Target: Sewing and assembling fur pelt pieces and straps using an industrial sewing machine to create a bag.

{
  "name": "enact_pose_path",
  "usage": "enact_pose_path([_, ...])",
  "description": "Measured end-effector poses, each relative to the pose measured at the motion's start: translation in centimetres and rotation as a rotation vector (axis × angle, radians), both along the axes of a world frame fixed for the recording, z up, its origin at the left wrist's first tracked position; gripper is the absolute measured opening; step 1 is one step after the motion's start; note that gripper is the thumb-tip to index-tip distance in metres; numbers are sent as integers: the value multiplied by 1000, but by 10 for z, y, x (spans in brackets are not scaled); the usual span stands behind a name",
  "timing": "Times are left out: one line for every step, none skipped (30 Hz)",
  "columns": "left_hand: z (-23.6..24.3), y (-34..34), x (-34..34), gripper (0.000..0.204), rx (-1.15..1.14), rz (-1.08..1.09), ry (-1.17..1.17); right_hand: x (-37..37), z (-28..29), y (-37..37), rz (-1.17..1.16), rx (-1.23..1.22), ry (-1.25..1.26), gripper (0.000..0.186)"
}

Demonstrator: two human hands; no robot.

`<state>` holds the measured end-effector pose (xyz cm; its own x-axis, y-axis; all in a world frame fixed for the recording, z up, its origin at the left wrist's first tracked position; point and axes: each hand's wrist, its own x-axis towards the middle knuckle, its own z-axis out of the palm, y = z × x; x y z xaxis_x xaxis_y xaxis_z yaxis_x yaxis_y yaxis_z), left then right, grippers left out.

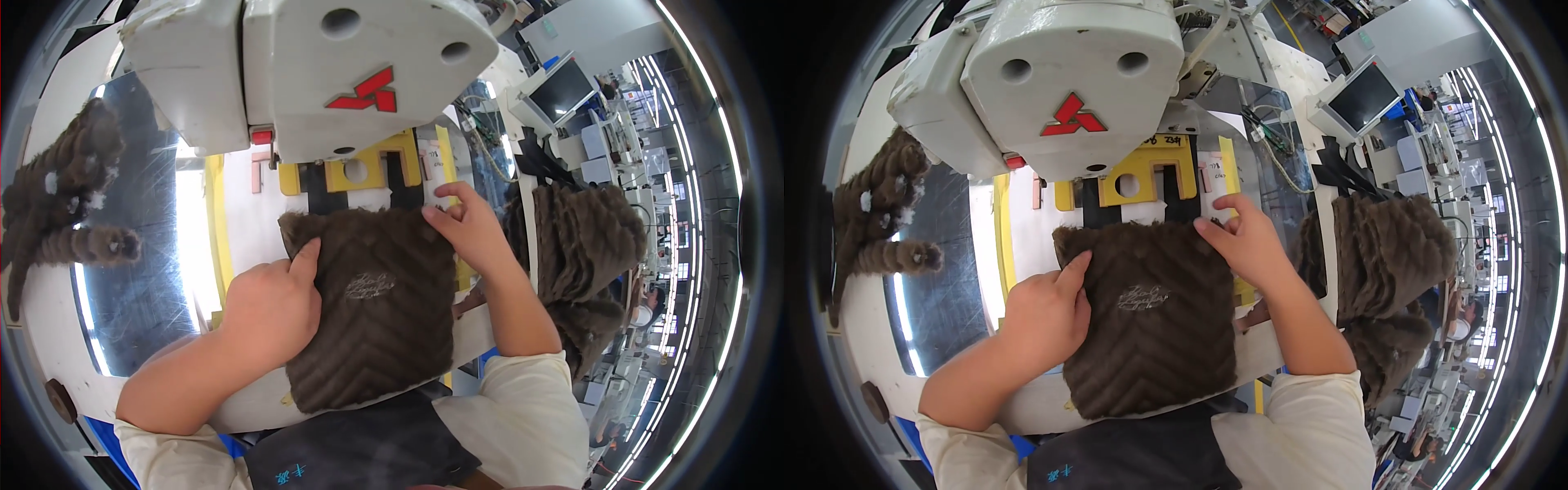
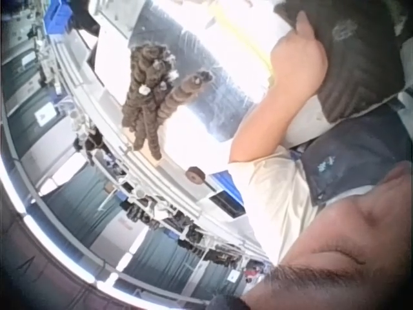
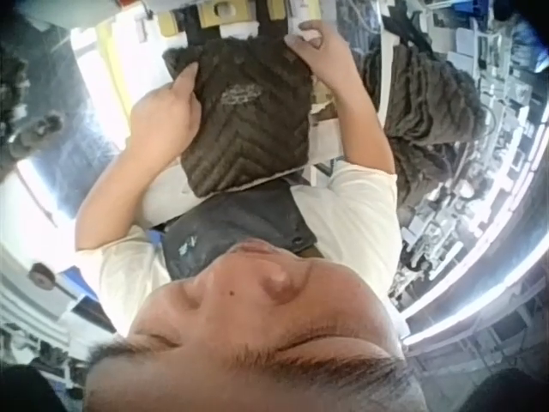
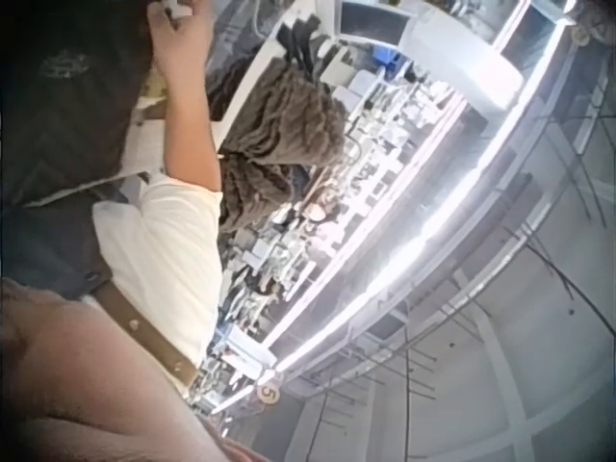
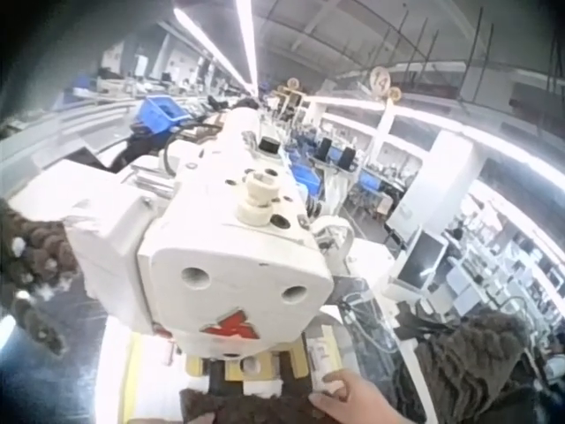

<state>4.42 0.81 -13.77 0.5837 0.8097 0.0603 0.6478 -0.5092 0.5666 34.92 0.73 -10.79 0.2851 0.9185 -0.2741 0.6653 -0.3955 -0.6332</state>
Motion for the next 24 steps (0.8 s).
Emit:
enact_pose_path([0,-1,0,52,0,5,9,-5,9,-9,-100,-66,44,45])
enact_pose_path([-1,-2,1,52,4,12,17,6,0,-19,7,-55,-44,65])
enact_pose_path([-3,-2,2,53,11,15,29,1,-1,-29,10,-52,-29,65])
enact_pose_path([-3,-2,3,53,12,14,39,-6,4,-40,20,-43,-82,62])
enact_pose_path([-3,-1,3,52,25,4,46,-12,9,-47,29,-33,-134,59])
enact_pose_path([-3,-1,4,52,38,-11,52,-16,12,-51,60,-48,-188,51])
enact_pose_path([-3,-2,3,52,42,-19,63,-16,8,-52,52,-44,-177,51])
enact_pose_path([-2,-3,3,52,63,7,107,-15,2,-51,110,20,-225,48])
enact_pose_path([-1,-3,4,52,86,30,148,-13,-2,-51,165,83,-276,44])
enact_pose_path([-2,-4,5,52,93,18,157,-12,-5,-49,151,88,-267,44])
enact_pose_path([-6,-4,5,52,133,39,178,-10,-8,-45,169,125,-281,40])
enact_pose_path([-10,-3,5,52,175,63,198,-9,-10,-41,188,163,-296,37])
enact_pose_path([-13,-1,6,52,184,52,205,-8,-12,-37,175,170,-289,37])
enact_pose_path([-16,2,7,53,250,80,180,-7,-15,-33,176,190,-313,36])
enact_pose_path([-18,4,9,55,316,110,153,-5,-17,-31,181,210,-338,35])
enact_pose_path([-18,6,10,55,323,103,156,-3,-20,-29,172,215,-335,35])
enact_pose_path([-18,8,11,54,325,96,139,0,-24,-29,173,266,-349,33])
enact_pose_path([-18,8,12,54,325,93,120,2,-26,-28,177,316,-364,32])
enact_pose_path([-18,9,13,54,328,91,121,2,-24,-29,174,318,-363,32])
enact_pose_path([-19,8,14,54,321,86,140,2,-21,-30,146,245,-372,32])
enact_pose_path([-19,7,15,54,315,84,161,2,-18,-30,121,173,-381,32])
enact_pose_path([-18,7,14,54,317,86,162,0,-17,-31,123,176,-380,32])
enact_pose_path([-17,6,13,55,308,73,184,-2,-17,-32,113,202,-370,32])
enact_pose_path([-16,5,13,56,298,57,202,-2,-16,-33,100,226,-363,32])
